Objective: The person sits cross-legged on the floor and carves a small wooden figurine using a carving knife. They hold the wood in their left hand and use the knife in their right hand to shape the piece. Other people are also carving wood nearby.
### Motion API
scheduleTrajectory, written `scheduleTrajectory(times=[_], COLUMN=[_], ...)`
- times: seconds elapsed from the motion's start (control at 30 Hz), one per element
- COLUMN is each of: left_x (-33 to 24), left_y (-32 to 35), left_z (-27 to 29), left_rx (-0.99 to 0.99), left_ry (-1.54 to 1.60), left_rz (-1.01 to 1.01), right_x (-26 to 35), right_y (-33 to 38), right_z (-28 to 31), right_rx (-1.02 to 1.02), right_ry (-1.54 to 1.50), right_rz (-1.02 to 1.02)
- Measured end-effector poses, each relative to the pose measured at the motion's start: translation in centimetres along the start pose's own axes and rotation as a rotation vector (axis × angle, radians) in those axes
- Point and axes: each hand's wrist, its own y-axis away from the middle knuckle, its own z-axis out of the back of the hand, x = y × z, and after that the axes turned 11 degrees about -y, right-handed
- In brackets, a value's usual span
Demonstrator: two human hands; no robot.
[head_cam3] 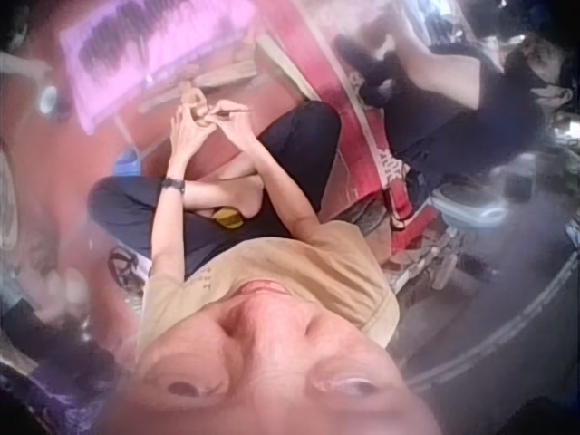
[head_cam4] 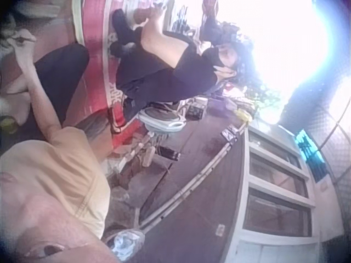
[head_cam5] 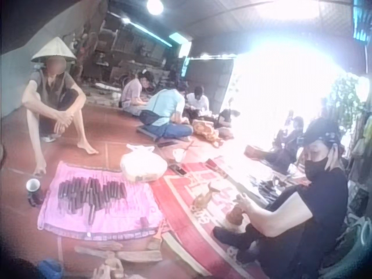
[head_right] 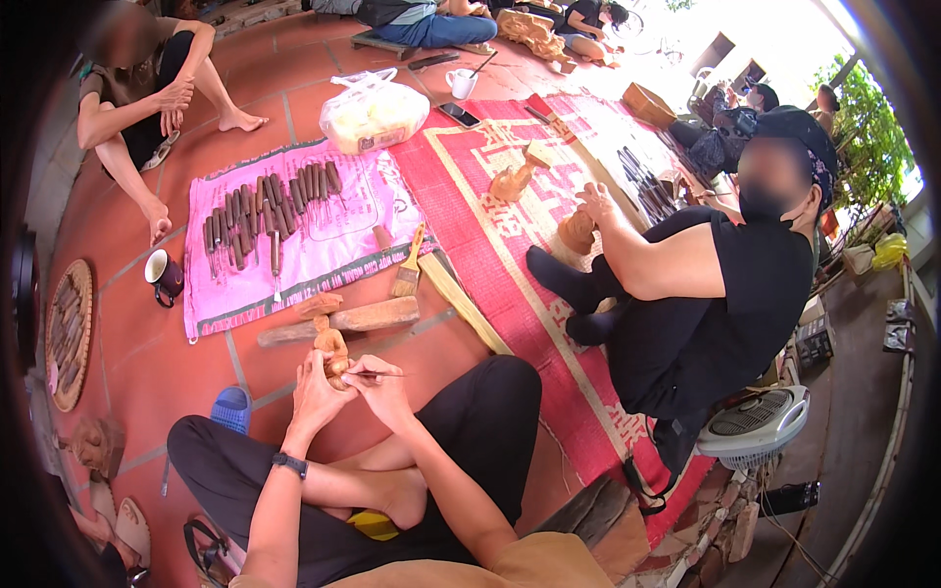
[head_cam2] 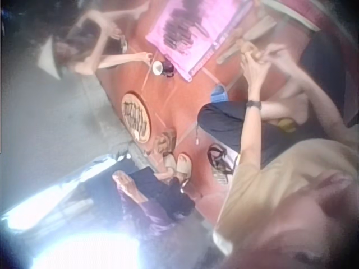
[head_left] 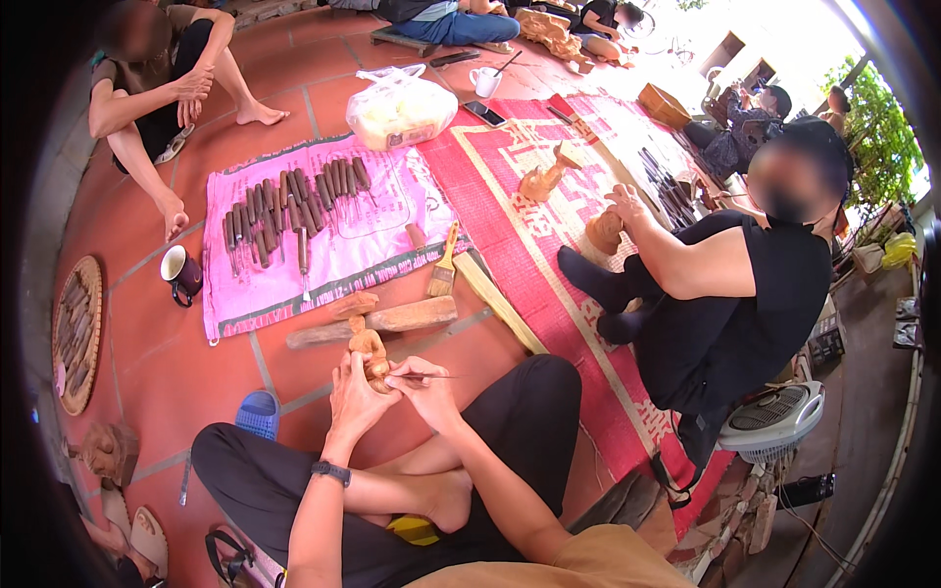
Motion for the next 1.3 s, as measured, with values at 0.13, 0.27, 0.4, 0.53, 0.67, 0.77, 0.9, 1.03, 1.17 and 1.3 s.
scheduleTrajectory(times=[0.13,0.27,0.4,0.53,0.67,0.77,0.9,1.03,1.17,1.3], left_x=[0.1,-0.3,0.8,0.0,-0.7,0.3,-0.3,-0.5,1.2,-0.5], left_y=[-0.1,0.0,-0.1,-0.1,0.1,0.0,-0.1,0.0,-0.1,0.0], left_z=[-0.3,-0.1,-0.6,-0.4,0.3,-0.3,-0.3,0.4,-1.2,1.3], left_rx=[-0.032,-0.028,-0.038,-0.034,-0.014,-0.018,-0.027,-0.042,-0.071,0.056], left_ry=[-0.008,-0.01,0.005,-0.013,-0.022,-0.004,-0.015,-0.008,-0.041,-0.002], left_rz=[-0.024,-0.034,-0.03,-0.024,-0.011,-0.022,-0.015,-0.026,-0.063,0.018], right_x=[0.6,-1.3,0.8,-1.0,-1.5,-0.6,-0.7,-0.9,-1.1,-0.7], right_y=[0.1,-0.3,0.5,-0.3,-0.2,0.3,-0.2,-0.4,-0.1,0.0], right_z=[0.0,1.8,-0.7,0.4,1.5,0.2,0.9,1.3,0.5,1.0], right_rx=[0.006,-0.053,0.028,0.003,-0.073,0.03,-0.002,-0.06,-0.02,-0.249], right_ry=[0.309,0.018,0.342,0.235,0.08,0.281,0.108,-0.067,0.064,-0.357], right_rz=[0.089,0.076,0.116,0.12,0.101,0.079,0.102,0.014,0.095,-0.073])
